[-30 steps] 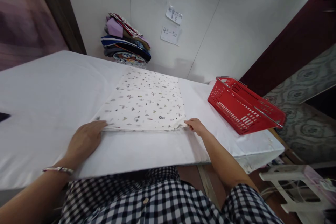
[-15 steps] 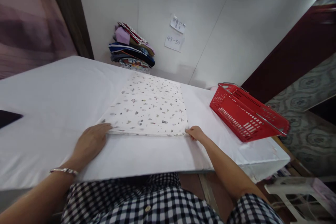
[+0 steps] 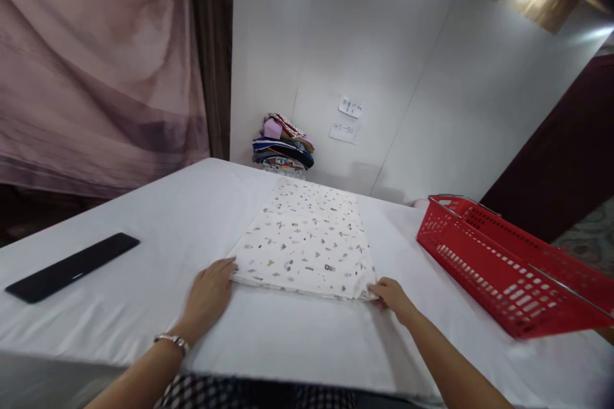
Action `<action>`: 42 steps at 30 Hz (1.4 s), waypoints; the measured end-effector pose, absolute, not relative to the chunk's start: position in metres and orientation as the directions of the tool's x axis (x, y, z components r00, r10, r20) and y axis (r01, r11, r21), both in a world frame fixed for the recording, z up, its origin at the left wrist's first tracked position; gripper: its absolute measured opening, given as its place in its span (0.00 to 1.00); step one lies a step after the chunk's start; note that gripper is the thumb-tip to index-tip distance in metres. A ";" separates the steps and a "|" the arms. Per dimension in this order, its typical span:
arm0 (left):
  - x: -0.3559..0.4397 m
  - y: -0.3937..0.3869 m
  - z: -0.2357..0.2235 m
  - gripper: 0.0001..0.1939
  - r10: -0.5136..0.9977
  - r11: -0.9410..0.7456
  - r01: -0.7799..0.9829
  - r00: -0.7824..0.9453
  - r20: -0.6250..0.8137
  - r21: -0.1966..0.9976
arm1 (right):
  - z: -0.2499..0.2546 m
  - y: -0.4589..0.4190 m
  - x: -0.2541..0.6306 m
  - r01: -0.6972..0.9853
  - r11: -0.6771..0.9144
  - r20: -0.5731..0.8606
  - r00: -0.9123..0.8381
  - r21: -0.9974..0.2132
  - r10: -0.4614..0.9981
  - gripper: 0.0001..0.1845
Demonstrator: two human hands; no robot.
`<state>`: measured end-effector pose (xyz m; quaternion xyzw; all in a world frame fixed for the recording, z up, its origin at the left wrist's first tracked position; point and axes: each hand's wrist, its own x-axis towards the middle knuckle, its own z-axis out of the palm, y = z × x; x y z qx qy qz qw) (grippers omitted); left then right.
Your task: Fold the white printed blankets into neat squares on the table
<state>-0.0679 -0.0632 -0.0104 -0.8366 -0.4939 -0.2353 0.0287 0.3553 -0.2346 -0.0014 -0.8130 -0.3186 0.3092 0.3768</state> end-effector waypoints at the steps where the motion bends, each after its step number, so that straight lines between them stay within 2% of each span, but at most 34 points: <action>1: -0.069 -0.062 -0.009 0.22 0.818 -0.507 0.842 0.403 0.411 0.183 | -0.002 -0.237 0.356 0.151 -0.483 -0.309 0.599 -0.862 0.738 0.13; 3: -0.075 -0.059 -0.004 0.22 0.816 -0.507 0.845 0.406 0.411 0.170 | -0.005 -0.244 0.354 -0.050 -0.404 -0.354 0.587 -0.914 0.728 0.15; 6: -0.086 -0.054 0.004 0.22 0.795 -0.504 0.853 0.398 0.459 0.134 | -0.009 -0.255 0.344 -0.170 -0.344 -0.377 0.568 -0.923 0.732 0.18; 9: -0.100 -0.048 0.004 0.22 0.811 -0.501 0.857 0.414 0.413 0.124 | -0.010 -0.261 0.327 -0.186 -0.351 -0.396 0.516 -0.918 0.759 0.21; 13: -0.113 -0.039 -0.004 0.23 0.833 -0.509 0.849 0.444 0.331 0.143 | -0.008 -0.263 0.313 -0.180 -0.301 -0.351 0.496 -0.936 0.794 0.23; 17: -0.107 -0.042 -0.008 0.24 0.835 -0.488 0.869 0.437 0.335 0.084 | -0.003 -0.264 0.311 -0.193 -0.247 -0.312 0.521 -0.950 0.794 0.24; 20: -0.076 -0.067 -0.004 0.27 0.768 -0.539 0.841 0.469 0.436 0.043 | 0.004 -0.262 0.308 -0.194 -0.222 -0.294 0.551 -0.955 0.781 0.25; 24: 0.004 -0.126 0.008 0.30 0.544 -0.807 0.587 0.694 0.471 0.065 | 0.018 -0.255 0.298 -0.160 -0.174 -0.235 0.574 -0.972 0.785 0.24; 26: 0.049 -0.153 0.014 0.33 0.484 -0.864 0.490 0.741 0.465 0.117 | 0.025 -0.250 0.292 -0.150 -0.145 -0.206 0.582 -0.978 0.786 0.23; 29: 0.109 -0.176 0.020 0.35 0.493 -0.870 0.438 0.739 0.460 0.228 | 0.034 -0.243 0.286 -0.120 -0.087 -0.143 0.613 -0.989 0.777 0.22; 35: 0.168 -0.179 0.028 0.26 0.556 -0.828 0.417 0.693 0.458 0.374 | 0.041 -0.237 0.277 -0.109 -0.022 -0.087 0.643 -0.994 0.761 0.19; 39: 0.164 -0.174 0.038 0.18 0.525 -0.847 0.409 0.746 0.409 0.341 | 0.040 -0.239 0.269 -0.177 0.026 -0.092 0.627 -0.984 0.773 0.17; 42: 0.149 -0.172 0.047 0.16 0.487 -0.871 0.399 0.781 0.391 0.287 | 0.040 -0.241 0.259 -0.230 0.056 -0.093 0.590 -0.972 0.802 0.16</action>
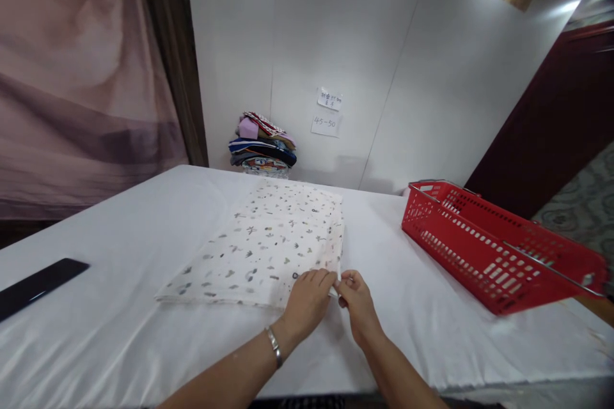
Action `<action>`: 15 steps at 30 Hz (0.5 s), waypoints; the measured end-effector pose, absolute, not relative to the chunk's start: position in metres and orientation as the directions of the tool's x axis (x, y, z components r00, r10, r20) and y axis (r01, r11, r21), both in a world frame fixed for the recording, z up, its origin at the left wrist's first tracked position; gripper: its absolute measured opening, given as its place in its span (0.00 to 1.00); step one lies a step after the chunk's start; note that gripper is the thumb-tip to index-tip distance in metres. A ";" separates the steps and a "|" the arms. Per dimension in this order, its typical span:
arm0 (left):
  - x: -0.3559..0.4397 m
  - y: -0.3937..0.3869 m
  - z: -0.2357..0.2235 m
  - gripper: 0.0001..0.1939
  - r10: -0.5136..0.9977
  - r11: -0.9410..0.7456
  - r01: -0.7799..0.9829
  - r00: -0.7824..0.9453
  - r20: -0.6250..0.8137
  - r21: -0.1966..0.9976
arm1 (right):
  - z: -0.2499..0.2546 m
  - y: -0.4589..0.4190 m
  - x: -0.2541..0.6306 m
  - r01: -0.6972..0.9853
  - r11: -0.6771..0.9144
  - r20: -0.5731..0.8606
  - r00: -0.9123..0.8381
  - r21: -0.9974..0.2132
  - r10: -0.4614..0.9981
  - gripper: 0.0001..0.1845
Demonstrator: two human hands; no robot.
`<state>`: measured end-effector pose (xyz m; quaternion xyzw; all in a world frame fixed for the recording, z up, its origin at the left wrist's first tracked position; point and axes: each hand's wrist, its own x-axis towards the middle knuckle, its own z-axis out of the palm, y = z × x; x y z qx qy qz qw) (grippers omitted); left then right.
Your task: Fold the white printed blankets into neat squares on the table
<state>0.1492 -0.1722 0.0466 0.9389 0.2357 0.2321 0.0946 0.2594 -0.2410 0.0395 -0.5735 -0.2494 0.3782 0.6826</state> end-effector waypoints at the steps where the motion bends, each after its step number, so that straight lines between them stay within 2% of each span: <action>1: 0.144 -0.172 0.049 0.16 0.475 -0.878 0.395 0.791 0.387 0.271 | 0.040 -0.242 0.255 -0.246 0.062 -0.095 0.575 -0.967 0.812 0.15; 8: 0.104 -0.169 0.071 0.17 0.432 -0.902 0.382 0.816 0.384 0.201 | 0.047 -0.248 0.230 -0.400 0.081 -0.105 0.423 -0.913 0.900 0.15; 12: 0.079 -0.171 0.092 0.16 0.397 -0.917 0.338 0.814 0.423 0.211 | 0.045 -0.243 0.234 -0.552 -0.004 -0.231 0.342 -0.834 0.911 0.18; 15: 0.057 -0.173 0.113 0.16 0.357 -0.932 0.264 0.792 0.495 0.250 | 0.040 -0.230 0.244 -0.691 -0.089 -0.336 0.233 -0.718 0.912 0.23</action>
